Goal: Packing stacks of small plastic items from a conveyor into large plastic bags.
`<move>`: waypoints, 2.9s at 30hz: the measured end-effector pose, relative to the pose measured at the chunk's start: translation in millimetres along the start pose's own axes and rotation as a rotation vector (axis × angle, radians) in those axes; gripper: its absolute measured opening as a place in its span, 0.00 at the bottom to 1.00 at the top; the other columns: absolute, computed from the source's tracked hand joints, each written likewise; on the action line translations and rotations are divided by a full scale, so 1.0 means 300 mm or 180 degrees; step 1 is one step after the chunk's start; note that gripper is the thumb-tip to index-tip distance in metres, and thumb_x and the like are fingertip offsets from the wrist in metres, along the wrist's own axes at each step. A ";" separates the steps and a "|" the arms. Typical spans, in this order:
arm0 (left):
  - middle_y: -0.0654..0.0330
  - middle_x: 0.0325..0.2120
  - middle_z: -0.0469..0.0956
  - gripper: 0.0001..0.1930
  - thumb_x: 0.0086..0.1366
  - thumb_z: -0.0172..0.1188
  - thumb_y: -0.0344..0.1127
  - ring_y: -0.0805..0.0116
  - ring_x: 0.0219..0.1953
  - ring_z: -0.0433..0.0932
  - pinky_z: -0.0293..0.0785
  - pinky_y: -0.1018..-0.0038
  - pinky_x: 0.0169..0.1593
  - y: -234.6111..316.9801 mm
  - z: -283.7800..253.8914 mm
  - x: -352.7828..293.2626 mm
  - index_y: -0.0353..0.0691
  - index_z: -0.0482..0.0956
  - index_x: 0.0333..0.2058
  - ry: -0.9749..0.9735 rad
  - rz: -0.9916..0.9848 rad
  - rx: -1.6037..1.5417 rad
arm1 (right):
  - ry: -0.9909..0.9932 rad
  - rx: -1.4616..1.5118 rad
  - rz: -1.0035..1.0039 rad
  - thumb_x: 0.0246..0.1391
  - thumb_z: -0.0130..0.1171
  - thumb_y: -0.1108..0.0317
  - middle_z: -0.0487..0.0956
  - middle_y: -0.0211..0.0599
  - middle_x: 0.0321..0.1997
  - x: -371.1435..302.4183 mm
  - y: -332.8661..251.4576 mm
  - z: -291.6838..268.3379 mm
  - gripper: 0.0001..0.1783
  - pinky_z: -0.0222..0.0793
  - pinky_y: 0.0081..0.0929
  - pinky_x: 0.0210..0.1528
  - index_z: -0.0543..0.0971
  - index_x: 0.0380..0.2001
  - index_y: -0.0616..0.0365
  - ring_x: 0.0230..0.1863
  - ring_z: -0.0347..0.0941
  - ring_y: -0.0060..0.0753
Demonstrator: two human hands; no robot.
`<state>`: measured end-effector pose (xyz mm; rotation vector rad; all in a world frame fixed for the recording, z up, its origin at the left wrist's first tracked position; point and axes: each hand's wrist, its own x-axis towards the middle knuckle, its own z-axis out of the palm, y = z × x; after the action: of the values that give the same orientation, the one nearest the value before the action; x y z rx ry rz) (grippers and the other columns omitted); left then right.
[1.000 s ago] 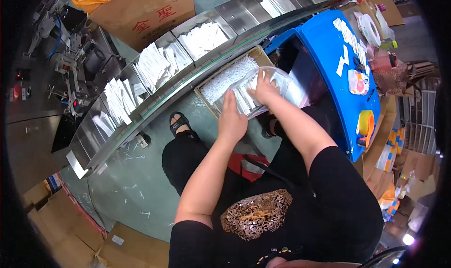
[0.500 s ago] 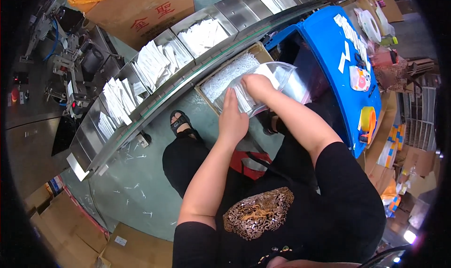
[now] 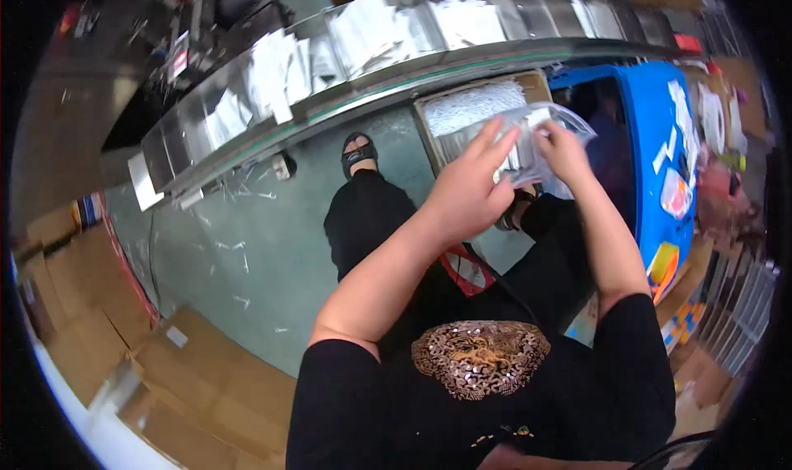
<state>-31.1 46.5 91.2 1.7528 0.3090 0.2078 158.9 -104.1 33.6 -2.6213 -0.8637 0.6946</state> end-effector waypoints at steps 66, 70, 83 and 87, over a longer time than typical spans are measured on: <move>0.57 0.33 0.74 0.13 0.60 0.48 0.28 0.67 0.33 0.72 0.68 0.76 0.38 -1.419 -0.306 -0.378 0.36 0.70 0.45 0.0682 -0.2234 0.0679 | 0.0046 -0.2087 0.0652 0.38 0.56 0.61 0.69 0.36 0.50 -0.509 0.204 -0.134 0.20 0.47 0.47 0.59 0.73 0.39 0.52 0.58 0.57 0.44; 0.64 0.31 0.73 0.10 0.62 0.48 0.27 0.77 0.31 0.68 0.65 0.82 0.38 -1.128 -0.349 -0.377 0.35 0.74 0.41 0.0971 -0.2298 -0.0625 | 0.0150 -0.1911 0.0515 0.38 0.56 0.61 0.69 0.36 0.50 -0.488 0.202 -0.119 0.19 0.46 0.48 0.60 0.74 0.38 0.53 0.58 0.57 0.43; 0.48 0.28 0.77 0.23 0.56 0.57 0.42 0.64 0.27 0.78 0.71 0.72 0.33 -0.006 0.151 0.221 0.33 0.72 0.47 -0.1528 -0.0488 0.1519 | 0.1055 0.0950 -0.0023 0.44 0.57 0.68 0.74 0.39 0.42 -0.511 0.270 0.002 0.14 0.62 0.33 0.52 0.75 0.37 0.57 0.48 0.68 0.40; 0.42 0.30 0.76 0.24 0.55 0.53 0.48 0.45 0.34 0.75 0.70 0.60 0.39 -0.137 0.276 0.312 0.33 0.74 0.42 -0.1646 -0.0502 0.3105 | 0.0867 0.2097 -0.0464 0.48 0.55 0.66 0.72 0.43 0.42 -0.447 0.187 0.233 0.14 0.65 0.31 0.47 0.74 0.38 0.59 0.47 0.69 0.42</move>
<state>79.0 7.0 31.3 2.6308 0.1661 -0.6087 54.5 -221.9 -1.1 -1.9805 -0.6029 0.4629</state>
